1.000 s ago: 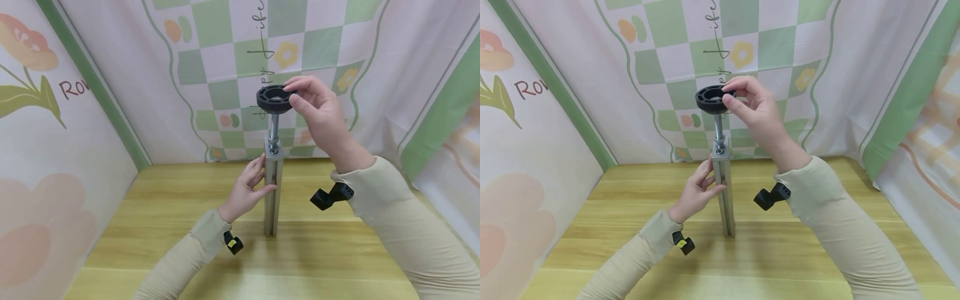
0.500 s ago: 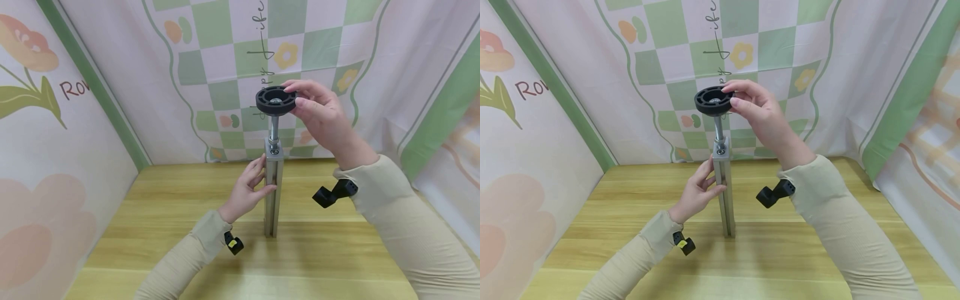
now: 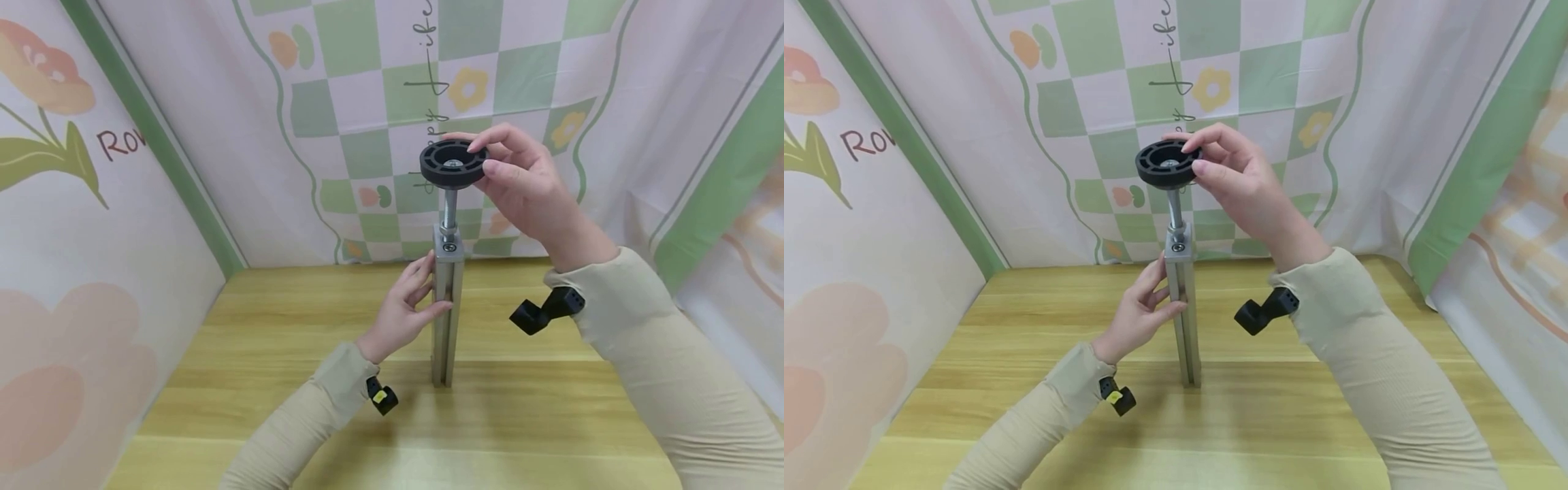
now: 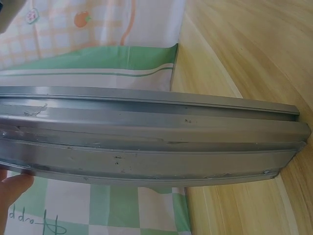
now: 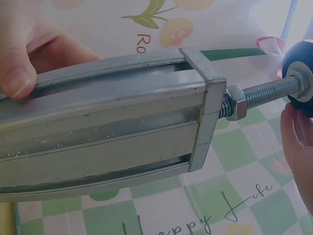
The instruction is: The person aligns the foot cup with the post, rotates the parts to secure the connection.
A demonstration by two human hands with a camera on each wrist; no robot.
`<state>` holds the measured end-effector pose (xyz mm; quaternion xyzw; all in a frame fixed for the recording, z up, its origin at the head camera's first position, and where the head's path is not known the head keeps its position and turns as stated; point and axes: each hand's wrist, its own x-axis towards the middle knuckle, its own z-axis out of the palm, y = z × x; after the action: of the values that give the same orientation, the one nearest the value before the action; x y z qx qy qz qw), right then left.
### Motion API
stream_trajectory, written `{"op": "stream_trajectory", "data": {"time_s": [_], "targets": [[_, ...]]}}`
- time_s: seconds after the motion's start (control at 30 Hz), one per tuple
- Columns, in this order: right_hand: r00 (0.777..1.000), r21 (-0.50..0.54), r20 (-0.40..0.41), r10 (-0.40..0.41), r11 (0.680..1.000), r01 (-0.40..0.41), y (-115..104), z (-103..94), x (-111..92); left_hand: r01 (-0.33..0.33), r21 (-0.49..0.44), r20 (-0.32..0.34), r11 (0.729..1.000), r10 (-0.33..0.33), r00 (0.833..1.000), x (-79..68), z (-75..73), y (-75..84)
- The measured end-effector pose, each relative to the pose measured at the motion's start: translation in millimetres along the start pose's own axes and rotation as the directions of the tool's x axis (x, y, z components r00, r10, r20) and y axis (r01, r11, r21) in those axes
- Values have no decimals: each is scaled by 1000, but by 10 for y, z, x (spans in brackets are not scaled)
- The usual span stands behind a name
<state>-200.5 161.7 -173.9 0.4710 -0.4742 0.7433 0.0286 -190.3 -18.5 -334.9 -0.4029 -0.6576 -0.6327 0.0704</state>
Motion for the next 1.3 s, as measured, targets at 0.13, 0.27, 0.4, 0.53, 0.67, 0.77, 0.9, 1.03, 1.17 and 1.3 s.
{"op": "stream_trajectory", "data": {"time_s": [0.13,0.27,0.4,0.53,0.67,0.77,0.9,1.03,1.17,1.3], "targets": [[1000,10,8,-3,1000,3,9,-3,-1,-5,5,2,1000,5,1000,-1,-4,-12],[1000,5,-4,-12,1000,12,18,-3,-14,-1,12,3,1000,0,1000,1,-10,-16],[998,-54,-49,-28,998,25,17,5,-26,4,11,6,1000,-4,1000,11,-12,-8],[992,-128,-121,-27,992,11,1,36,-37,4,5,7,1000,-4,1000,13,-12,5],[976,-194,-216,0,980,-43,-27,87,-39,15,-1,11,1000,-15,1000,6,-7,15],[963,-217,-269,27,972,-88,-46,132,-28,28,1,11,1000,-28,1000,1,-3,26],[954,-232,-296,45,965,-118,-65,182,-15,34,0,10,999,-34,999,6,6,34],[948,-241,-315,39,963,-120,-58,211,-28,35,3,8,999,-35,999,0,15,29],[943,-258,-332,16,960,-107,-53,238,-36,21,-2,4,1000,-21,1000,-4,19,33],[944,-284,-328,-22,956,-77,-22,240,-43,-4,-21,-2,1000,4,1000,-13,29,17]]}}
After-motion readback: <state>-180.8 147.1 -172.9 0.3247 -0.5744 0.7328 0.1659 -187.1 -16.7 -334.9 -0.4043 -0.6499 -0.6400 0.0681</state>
